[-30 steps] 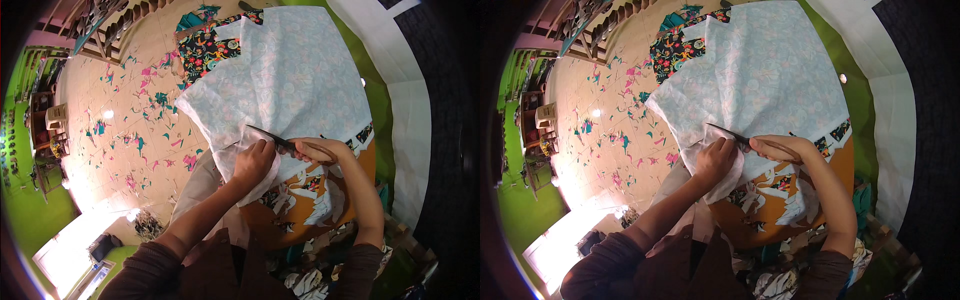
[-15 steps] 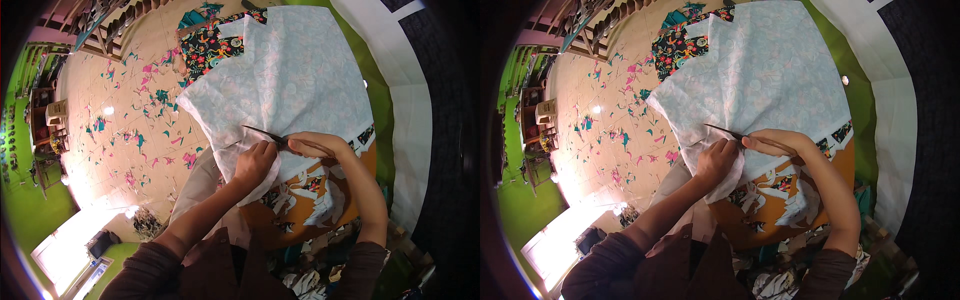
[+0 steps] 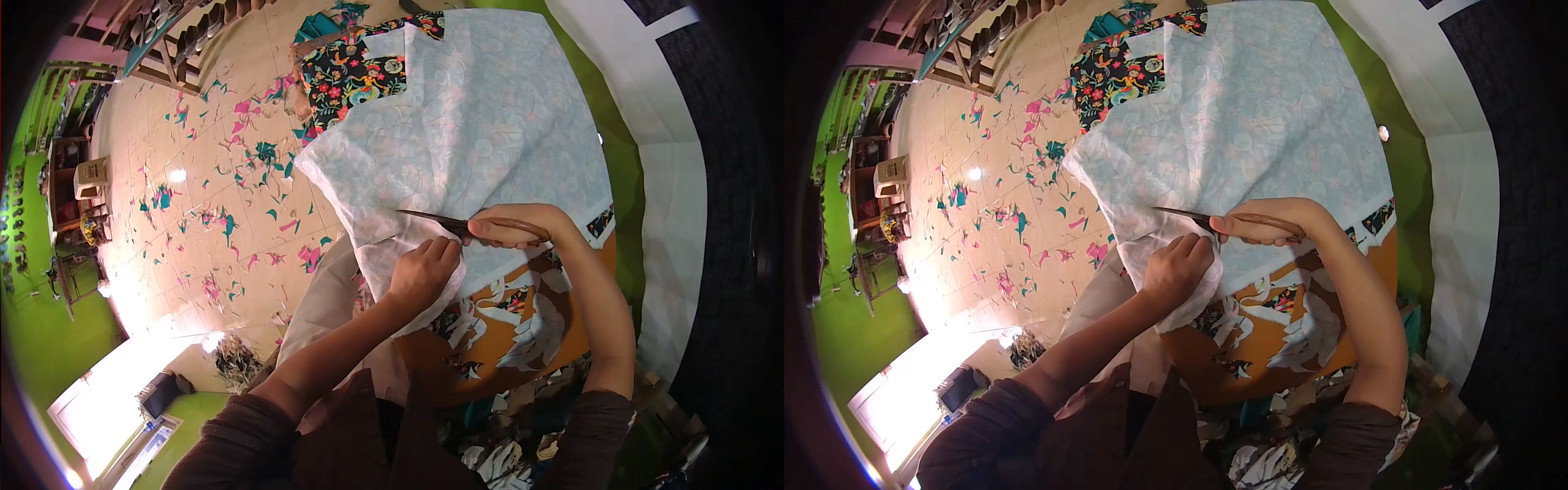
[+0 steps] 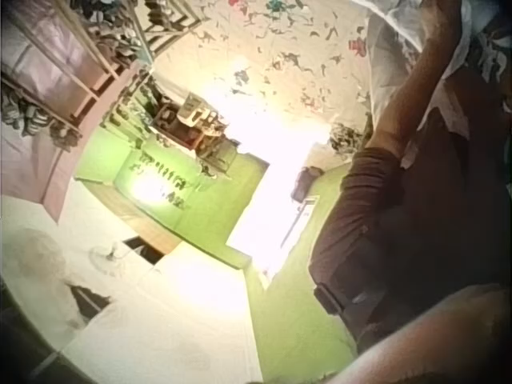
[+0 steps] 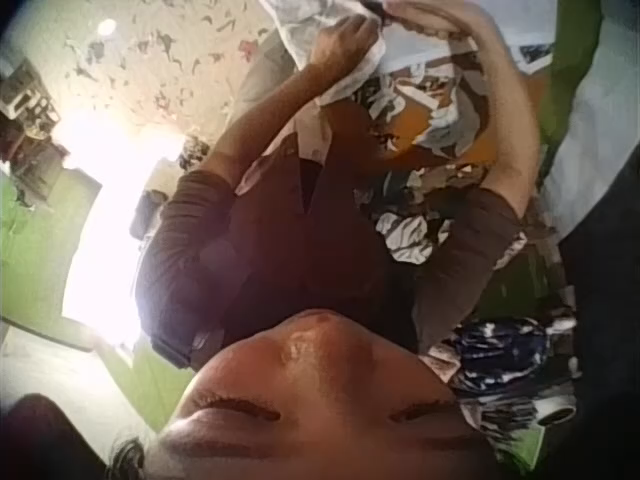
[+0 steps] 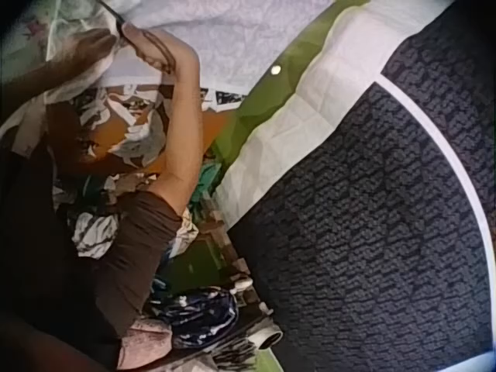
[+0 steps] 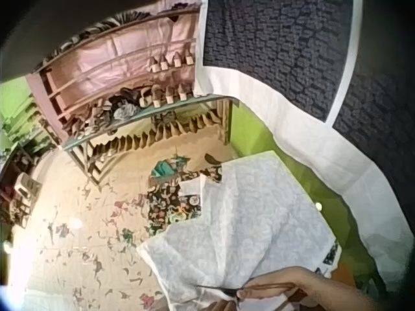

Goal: Cutting pieces of patterned fabric with scissors on a table.

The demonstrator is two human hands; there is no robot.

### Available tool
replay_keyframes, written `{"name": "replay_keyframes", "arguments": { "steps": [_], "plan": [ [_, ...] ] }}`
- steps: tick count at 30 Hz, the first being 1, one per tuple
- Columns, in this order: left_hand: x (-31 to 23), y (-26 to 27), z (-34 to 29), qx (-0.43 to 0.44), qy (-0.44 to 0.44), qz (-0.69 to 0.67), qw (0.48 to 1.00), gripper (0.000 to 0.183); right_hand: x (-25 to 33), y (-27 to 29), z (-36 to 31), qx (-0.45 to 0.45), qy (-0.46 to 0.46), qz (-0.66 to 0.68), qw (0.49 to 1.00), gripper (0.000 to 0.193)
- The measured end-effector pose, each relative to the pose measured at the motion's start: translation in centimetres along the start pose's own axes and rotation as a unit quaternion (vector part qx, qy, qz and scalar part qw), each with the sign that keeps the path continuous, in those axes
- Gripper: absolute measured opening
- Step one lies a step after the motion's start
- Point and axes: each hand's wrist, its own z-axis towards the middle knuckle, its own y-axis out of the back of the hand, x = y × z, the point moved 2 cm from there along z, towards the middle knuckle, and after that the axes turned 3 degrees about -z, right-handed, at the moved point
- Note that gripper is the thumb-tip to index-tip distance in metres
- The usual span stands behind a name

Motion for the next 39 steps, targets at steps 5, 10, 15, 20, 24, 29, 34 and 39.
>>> {"name": "replay_keyframes", "arguments": {
  "steps": [5, 10, 15, 20, 24, 29, 34, 39],
  "plan": [
    [-0.2, 0.1, -0.3, 0.005, 0.002, -0.002, 1.000, 0.012, -0.2, 0.3, 0.2, 0.004, -0.007, 0.012, 1.000, 0.077],
    [-0.9, -0.2, 0.0, 0.015, -0.024, -0.019, 0.999, 0.012, -1.1, 0.8, 1.2, 0.020, 0.052, -0.030, 0.998, 0.062],
    [-0.7, 0.0, -0.2, 0.016, -0.025, -0.020, 0.999, 0.012, 1.1, 1.6, 0.3, 0.043, -0.005, -0.021, 0.999, 0.059],
    [-0.9, -0.3, -0.4, 0.023, -0.035, -0.039, 0.998, 0.012, -0.5, 1.1, 0.3, 0.036, -0.019, -0.047, 0.998, 0.058],
    [-0.7, -0.2, -1.0, 0.064, -0.038, 0.036, 0.997, 0.011, -1.6, -0.3, -0.1, 0.016, 0.019, -0.027, 0.999, 0.062],
    [1.3, 2.6, -2.8, 0.133, -0.028, 0.026, 0.990, 0.015, -5.2, -4.6, -2.8, -0.041, 0.042, 0.044, 0.997, 0.061],
    [6.7, 6.8, -1.7, 0.061, -0.045, 0.094, 0.993, 0.021, -6.3, -9.9, -6.3, -0.128, 0.131, 0.131, 0.974, 0.066],
    [8.8, 6.9, 1.4, 0.175, -0.120, 0.096, 0.973, 0.026, -6.6, -16.3, -5.7, -0.193, 0.078, 0.388, 0.898, 0.065]
  ]
}}
